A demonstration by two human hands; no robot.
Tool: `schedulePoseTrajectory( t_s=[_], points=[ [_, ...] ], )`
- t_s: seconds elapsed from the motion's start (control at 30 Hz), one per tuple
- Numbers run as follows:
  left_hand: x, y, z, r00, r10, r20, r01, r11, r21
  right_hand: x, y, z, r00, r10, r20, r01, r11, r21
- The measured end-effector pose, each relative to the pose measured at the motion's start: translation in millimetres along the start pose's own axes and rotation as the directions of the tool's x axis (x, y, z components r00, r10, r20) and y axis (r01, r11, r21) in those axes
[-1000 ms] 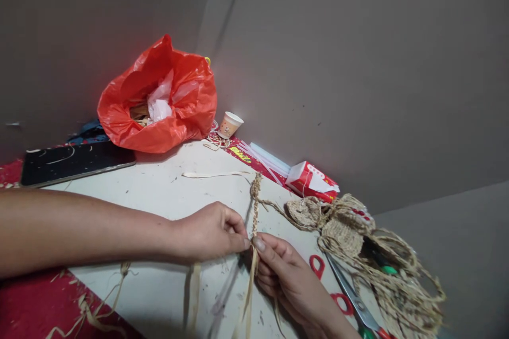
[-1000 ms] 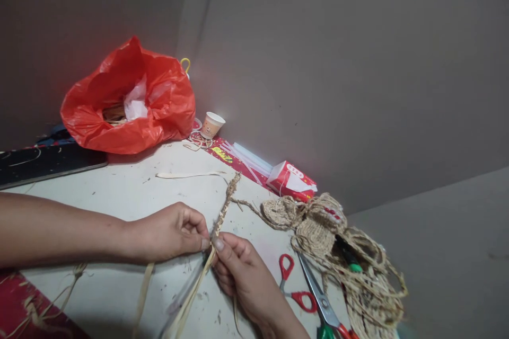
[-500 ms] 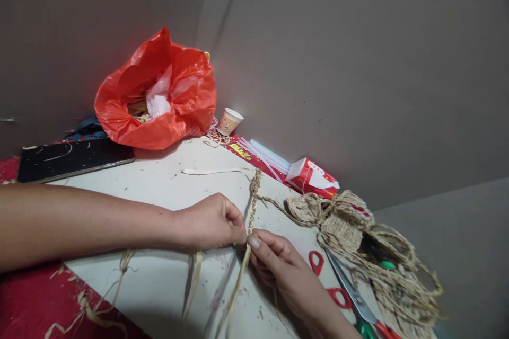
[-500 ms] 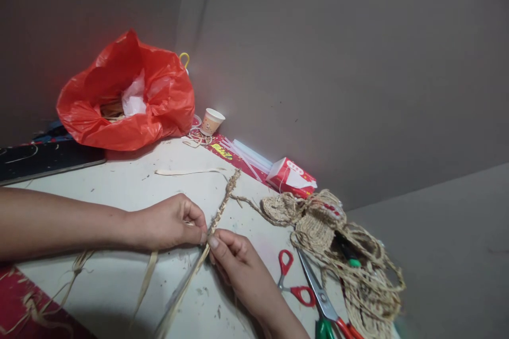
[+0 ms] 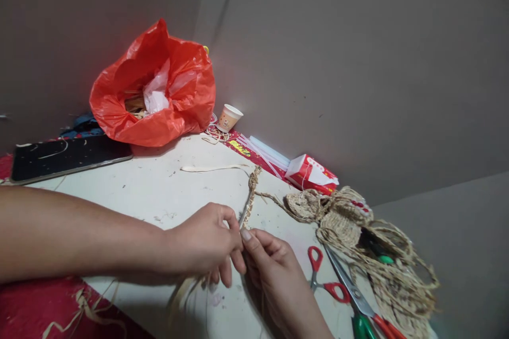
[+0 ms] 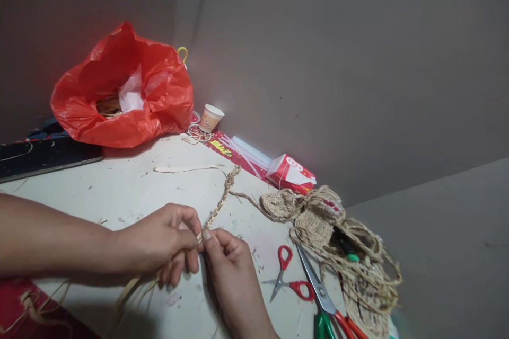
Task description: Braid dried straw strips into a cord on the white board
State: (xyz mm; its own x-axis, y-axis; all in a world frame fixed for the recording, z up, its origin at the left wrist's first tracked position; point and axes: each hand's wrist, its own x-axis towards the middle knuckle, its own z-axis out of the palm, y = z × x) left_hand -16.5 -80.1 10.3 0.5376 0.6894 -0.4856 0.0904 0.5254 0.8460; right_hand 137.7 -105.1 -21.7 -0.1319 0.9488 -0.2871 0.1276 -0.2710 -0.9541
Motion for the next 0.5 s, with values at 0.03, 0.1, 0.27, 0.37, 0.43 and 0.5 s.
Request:
schedulePoseTrajectory(
  t_s=[0.03, 0.1, 0.27, 0.37, 0.43, 0.5],
  points=[
    [-1, -4, 3.4, 1.000, 0.011, -0.006, -0.011, 0.999, -0.031, -1, 0, 3, 1.000, 0.017, 0.011, -0.017, 0.998, 0.066],
    [-3, -12, 8.2, 0.997, 0.073, -0.027, -0.074, 0.997, -0.038, -4, -2, 8, 0.997, 0.059, 0.042, -0.065, 0.983, 0.170],
    [-3, -24, 7.5, 0.963, 0.259, -0.072, -0.243, 0.953, 0.183, -9, -9, 14, 0.993, 0.105, 0.052, -0.115, 0.953, 0.282],
    [-3, -25, 4.2, 0.915, 0.396, -0.076, -0.320, 0.827, 0.461, -10, -8, 13, 0.998, 0.051, 0.046, -0.063, 0.955, 0.290],
    [-3, -25, 3.2, 0.886, 0.461, -0.056, -0.345, 0.734, 0.586, -10, -7, 13, 0.999, 0.035, 0.033, -0.043, 0.958, 0.285],
    [-3, -25, 3.2, 0.879, 0.476, -0.032, -0.352, 0.693, 0.629, -10, -8, 12, 0.999, 0.040, 0.019, -0.044, 0.959, 0.280]
  ],
)
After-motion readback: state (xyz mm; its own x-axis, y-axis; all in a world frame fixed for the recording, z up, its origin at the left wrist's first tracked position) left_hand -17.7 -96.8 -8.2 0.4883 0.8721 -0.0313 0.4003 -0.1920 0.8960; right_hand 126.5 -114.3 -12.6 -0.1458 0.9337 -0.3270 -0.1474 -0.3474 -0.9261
